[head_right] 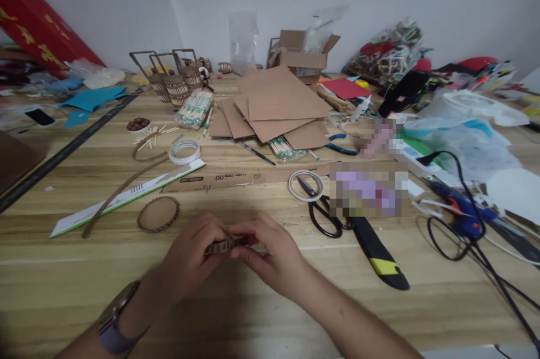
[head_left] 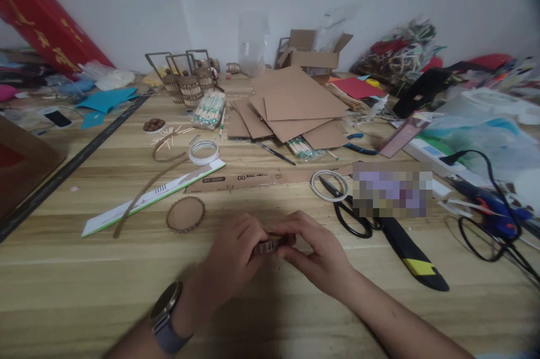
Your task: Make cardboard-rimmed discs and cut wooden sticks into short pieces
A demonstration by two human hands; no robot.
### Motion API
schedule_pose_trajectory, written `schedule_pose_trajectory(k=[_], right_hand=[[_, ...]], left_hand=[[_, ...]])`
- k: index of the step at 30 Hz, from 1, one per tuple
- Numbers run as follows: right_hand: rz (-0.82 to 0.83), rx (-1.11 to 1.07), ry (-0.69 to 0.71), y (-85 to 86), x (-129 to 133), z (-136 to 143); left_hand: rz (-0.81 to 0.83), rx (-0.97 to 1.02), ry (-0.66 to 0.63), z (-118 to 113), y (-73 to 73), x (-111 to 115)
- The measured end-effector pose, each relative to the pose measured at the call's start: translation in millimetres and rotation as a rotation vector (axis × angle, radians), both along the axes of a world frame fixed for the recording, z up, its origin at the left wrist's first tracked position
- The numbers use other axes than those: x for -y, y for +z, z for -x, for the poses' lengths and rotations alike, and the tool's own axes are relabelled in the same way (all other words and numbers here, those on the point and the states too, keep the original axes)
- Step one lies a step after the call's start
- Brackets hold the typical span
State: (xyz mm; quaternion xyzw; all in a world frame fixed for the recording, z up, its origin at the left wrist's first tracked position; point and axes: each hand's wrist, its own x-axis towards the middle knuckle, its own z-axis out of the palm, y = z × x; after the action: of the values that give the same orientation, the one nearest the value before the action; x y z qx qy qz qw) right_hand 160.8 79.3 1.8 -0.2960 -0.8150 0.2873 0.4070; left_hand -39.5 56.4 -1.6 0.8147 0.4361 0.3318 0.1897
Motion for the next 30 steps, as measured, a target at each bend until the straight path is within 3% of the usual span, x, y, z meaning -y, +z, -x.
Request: schedule_pose_trajectory(k=[4,12,18,23,25,30], right_hand=[[-0.072,-0.031,0.045,1.0,0.0,0.8],[-0.215,-0.038,0.047,-0.8,2.7,2.2],[-0.403,0.093,-0.094,-0.1,9.9,-8.6],[-0.427,0.114,-0.082,3.6,7.5,-10.8],[-0.378,0.12,-0.076,5.2,6.7,-9.2],[-0.409,0.084,-0.072,6.9,7.2,-7.5]], left_hand=[[-0.094,-0.041,-0.015,-0.5,3.8,0.2],[-0.124,-0.01,-0.043,-0.4,5.0,2.0],[-0.212,0.19,0.041,3.9,-0.3,6.0],[0.202,0.491,-0.142,8.9,-8.4,4.6],[0.336,0.6,-0.156,8.3,-8.9,3.9],[0.417,0.724,-0.104,4.1,-5.5,3.5]])
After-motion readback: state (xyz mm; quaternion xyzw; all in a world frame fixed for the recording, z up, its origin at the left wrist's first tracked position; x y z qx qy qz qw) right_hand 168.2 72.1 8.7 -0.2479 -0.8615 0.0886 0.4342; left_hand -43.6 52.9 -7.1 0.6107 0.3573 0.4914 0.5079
